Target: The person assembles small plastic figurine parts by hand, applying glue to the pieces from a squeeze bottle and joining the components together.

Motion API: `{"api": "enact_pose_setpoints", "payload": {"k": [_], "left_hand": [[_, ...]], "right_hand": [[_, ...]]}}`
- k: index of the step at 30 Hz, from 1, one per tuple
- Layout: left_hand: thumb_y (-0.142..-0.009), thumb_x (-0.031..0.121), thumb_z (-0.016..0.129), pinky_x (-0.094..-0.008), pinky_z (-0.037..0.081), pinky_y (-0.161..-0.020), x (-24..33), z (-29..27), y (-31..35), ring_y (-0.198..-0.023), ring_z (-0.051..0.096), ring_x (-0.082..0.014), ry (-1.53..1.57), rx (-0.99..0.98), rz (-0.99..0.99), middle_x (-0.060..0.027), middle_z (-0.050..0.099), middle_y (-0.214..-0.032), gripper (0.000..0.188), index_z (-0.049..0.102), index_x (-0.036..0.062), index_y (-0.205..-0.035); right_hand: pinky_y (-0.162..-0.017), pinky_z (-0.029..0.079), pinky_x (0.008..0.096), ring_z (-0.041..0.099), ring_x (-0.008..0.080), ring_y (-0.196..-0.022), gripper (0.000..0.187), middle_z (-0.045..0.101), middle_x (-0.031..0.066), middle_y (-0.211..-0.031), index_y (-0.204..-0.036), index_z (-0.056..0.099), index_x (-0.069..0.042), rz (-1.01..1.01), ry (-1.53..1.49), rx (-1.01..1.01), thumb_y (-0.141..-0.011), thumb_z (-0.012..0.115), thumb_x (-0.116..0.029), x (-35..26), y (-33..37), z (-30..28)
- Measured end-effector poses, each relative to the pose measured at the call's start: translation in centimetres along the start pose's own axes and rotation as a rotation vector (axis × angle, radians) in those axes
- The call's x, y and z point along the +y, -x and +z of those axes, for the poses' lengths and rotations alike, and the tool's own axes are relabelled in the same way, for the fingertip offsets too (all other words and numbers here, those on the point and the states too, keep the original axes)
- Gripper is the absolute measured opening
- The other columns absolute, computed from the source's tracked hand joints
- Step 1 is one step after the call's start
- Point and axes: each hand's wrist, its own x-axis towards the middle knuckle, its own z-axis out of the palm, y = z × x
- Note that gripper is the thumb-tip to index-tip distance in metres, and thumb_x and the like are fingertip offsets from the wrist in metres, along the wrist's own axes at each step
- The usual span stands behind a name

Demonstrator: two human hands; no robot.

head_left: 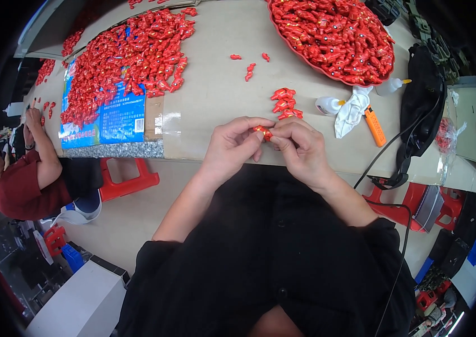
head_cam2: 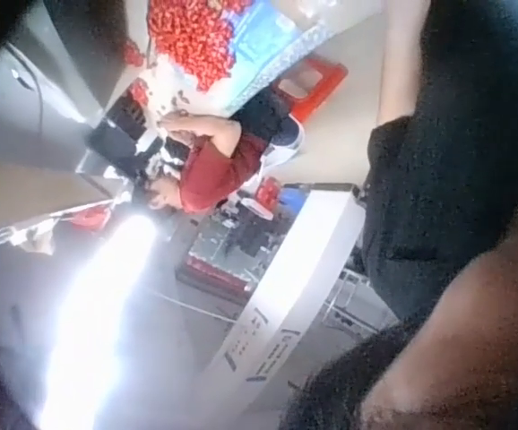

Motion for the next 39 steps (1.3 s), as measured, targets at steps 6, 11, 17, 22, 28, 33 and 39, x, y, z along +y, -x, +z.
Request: {"api": "enact_pose_setpoints", "payload": {"k": [6, 11, 17, 22, 28, 33, 39], "left_hand": [[-0.082, 0.0, 0.047, -0.0181, 0.039, -0.049, -0.06, 0.05, 0.12, -0.056, 0.048, -0.006, -0.026, 0.004, 0.021, -0.0036, 0.051, -0.081, 0.02, 0.056, 0.0005, -0.099], [-0.082, 0.003, 0.047, -0.0184, 0.04, -0.051, 0.21, 0.14, 0.13, -0.057, 0.049, -0.0074, -0.076, 0.009, 0.039, -0.0039, 0.054, -0.081, 0.021, 0.056, -0.002, -0.1], [-0.082, 0.002, 0.047, -0.0188, 0.041, -0.052, 0.13, 0.09, 0.16, -0.057, 0.049, -0.0076, -0.086, 0.009, 0.039, -0.0041, 0.053, -0.082, 0.021, 0.056, -0.0017, -0.1], [-0.081, -0.002, 0.046, -0.0186, 0.04, -0.051, 0.07, 0.14, 0.15, -0.056, 0.049, -0.0063, -0.075, 0.016, 0.042, -0.0039, 0.05, -0.081, 0.021, 0.057, 0.0007, -0.099], [-0.081, -0.002, 0.047, -0.0185, 0.041, -0.05, -0.04, 0.11, 0.11, -0.056, 0.05, -0.0065, -0.019, 0.025, 0.045, -0.0041, 0.051, -0.079, 0.021, 0.058, 0.0002, -0.098], [-0.08, -0.003, 0.045, -0.0193, 0.042, -0.051, -0.03, -0.12, 0.17, -0.058, 0.051, -0.0095, -0.065, -0.001, 0.062, -0.0062, 0.053, -0.084, 0.021, 0.057, -0.0024, -0.098], [-0.077, -0.007, 0.049, -0.0158, 0.038, -0.051, 0.21, 0.15, 0.16, -0.058, 0.047, -0.0028, -0.031, 0.034, 0.018, -0.0014, 0.049, -0.078, 0.022, 0.06, 0.0008, -0.094]], "right_hand": [[-0.056, 0.043, 0.0266, 0.055, 0.0205, -0.065, 0.005, 0.055, 0.0104, -0.073, -0.077, 0.056, 0.001, 0.007, 0.04, 0.004, -0.073, 0.057, 0.004, -0.14, -0.02, 0.0], [-0.054, 0.044, 0.026, 0.055, 0.0199, -0.063, 0.005, 0.055, 0.0105, -0.073, -0.077, 0.056, 0.001, -0.007, 0.056, 0.008, -0.073, 0.057, 0.004, -0.15, -0.08, -0.02], [-0.055, 0.044, 0.0264, 0.055, 0.0204, -0.064, 0.005, 0.055, 0.0105, -0.073, -0.078, 0.056, 0.001, -0.028, 0.066, 0.011, -0.073, 0.056, 0.004, -0.1, -0.08, -0.04], [-0.057, 0.045, 0.0276, 0.056, 0.0218, -0.066, 0.007, 0.055, 0.011, -0.073, -0.078, 0.056, 0.001, 0.011, 0.044, 0.005, -0.072, 0.056, 0.005, -0.04, 0.01, 0.01], [-0.057, 0.045, 0.0274, 0.056, 0.0218, -0.066, 0.007, 0.055, 0.0111, -0.073, -0.078, 0.056, 0.001, -0.03, 0.07, 0.002, -0.072, 0.056, 0.005, -0.08, 0.1, -0.03], [-0.055, 0.045, 0.0257, 0.055, 0.0194, -0.065, 0.008, 0.055, 0.0109, -0.076, -0.079, 0.054, 0.002, -0.095, 0.106, -0.014, -0.073, 0.056, 0.006, 0.17, 0.2, 0.02], [-0.055, 0.046, 0.0282, 0.056, 0.0238, -0.067, 0.011, 0.055, 0.0125, -0.075, -0.079, 0.054, 0.001, -0.104, 0.089, -0.009, -0.07, 0.057, 0.008, 0.16, 0.12, 0.13]]}}
